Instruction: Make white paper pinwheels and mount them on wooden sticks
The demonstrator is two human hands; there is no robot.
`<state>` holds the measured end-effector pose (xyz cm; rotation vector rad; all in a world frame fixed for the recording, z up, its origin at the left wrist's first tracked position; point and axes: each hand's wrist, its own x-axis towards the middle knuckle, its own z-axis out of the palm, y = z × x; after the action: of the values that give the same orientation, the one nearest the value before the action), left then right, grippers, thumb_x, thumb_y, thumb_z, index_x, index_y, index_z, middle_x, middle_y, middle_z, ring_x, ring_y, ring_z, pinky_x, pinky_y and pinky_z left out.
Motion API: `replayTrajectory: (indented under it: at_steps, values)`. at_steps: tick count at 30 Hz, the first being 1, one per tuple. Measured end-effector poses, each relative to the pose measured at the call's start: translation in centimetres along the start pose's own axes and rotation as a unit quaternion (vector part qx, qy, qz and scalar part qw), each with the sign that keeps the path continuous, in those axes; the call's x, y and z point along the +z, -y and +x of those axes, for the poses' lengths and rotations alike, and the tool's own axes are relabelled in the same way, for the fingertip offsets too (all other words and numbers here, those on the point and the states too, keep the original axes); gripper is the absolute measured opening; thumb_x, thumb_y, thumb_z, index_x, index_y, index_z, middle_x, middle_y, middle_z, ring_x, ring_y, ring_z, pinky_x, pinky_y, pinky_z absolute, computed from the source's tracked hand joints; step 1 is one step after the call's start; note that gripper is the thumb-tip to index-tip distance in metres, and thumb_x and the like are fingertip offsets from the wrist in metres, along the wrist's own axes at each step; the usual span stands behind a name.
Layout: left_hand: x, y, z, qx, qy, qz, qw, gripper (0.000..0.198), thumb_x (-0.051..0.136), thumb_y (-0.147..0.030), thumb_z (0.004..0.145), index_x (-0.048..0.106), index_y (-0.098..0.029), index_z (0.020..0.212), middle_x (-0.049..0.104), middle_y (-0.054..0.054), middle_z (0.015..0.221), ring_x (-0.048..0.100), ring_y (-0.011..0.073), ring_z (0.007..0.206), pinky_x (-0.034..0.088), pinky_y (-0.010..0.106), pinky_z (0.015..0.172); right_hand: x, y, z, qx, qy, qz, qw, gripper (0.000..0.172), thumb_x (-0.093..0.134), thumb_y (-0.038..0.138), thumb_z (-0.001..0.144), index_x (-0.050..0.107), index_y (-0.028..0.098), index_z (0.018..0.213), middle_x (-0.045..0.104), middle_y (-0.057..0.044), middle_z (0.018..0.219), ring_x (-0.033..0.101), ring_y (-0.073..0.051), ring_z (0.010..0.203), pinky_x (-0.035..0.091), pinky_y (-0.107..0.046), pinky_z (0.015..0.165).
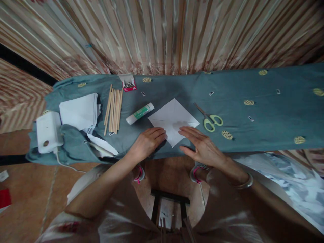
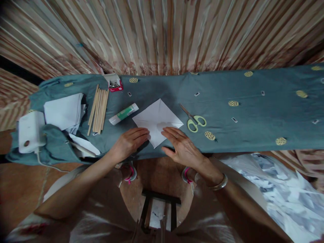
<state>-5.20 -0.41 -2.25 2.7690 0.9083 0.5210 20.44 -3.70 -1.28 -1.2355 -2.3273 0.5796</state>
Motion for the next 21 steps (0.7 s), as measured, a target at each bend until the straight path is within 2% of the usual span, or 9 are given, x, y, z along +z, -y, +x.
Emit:
replayTrajectory:
  at_steps: [6,10,13,16,21]
  values:
    - [0.4,-0.2,0.6,-0.021,-0.033,-0.016,0.999,0.02,0.05,-0.016,0.094,0.066,-0.01,0.104,0.071,0.015,0.107,0.066,0.0242,0.105,0.057,0.039,0.089,0.5,0.3,0.1,-0.015,-0.007,-0.03,0.999,0.044,0.064,0.032,0.086,0.055,0.017,0.125,0.056,-0.016,0.136,0.049,-0.03,0.13,0.043,-0.053,0.108]
    - [0.1,-1.0,0.4,-0.031,-0.047,-0.042,0.998,0.019,0.049,-0.017,0.094,0.066,-0.012,0.1,0.072,0.013,0.103,0.068,0.021,0.099,0.057,0.036,0.087,0.9,0.6,-0.1,-0.019,-0.018,-0.023,0.999,0.035,0.062,0.032,0.088,0.058,0.018,0.119,0.059,-0.016,0.132,0.051,-0.029,0.128,0.044,-0.052,0.107]
    - [-0.1,-1.7,0.0,-0.02,-0.042,-0.046,0.998,0.02,0.048,-0.016,0.095,0.065,-0.013,0.102,0.071,0.011,0.104,0.068,0.0198,0.1,0.057,0.034,0.088,0.8,0.7,-0.2,-0.021,-0.02,-0.012,1.0,0.03,0.062,0.028,0.087,0.06,0.019,0.116,0.061,-0.014,0.129,0.054,-0.028,0.124,0.046,-0.05,0.105]
    - [-0.1,-2.1,-0.2,-0.015,-0.034,-0.063,0.997,0.02,0.048,-0.016,0.094,0.064,-0.012,0.105,0.071,0.012,0.105,0.066,0.0209,0.103,0.056,0.035,0.09,0.6,1.0,-0.1,-0.021,-0.02,0.014,0.999,0.031,0.065,0.027,0.084,0.061,0.019,0.114,0.062,-0.013,0.128,0.055,-0.028,0.122,0.046,-0.049,0.105]
    - [0.2,-2.0,0.5,-0.059,-0.048,-0.133,0.988,0.017,0.05,-0.018,0.093,0.066,-0.014,0.099,0.071,0.01,0.099,0.063,0.021,0.099,0.055,0.036,0.087,1.0,1.4,0.4,0.032,-0.053,0.086,0.994,0.025,0.061,0.027,0.088,0.063,0.023,0.112,0.064,-0.01,0.125,0.058,-0.025,0.119,0.047,-0.047,0.103]
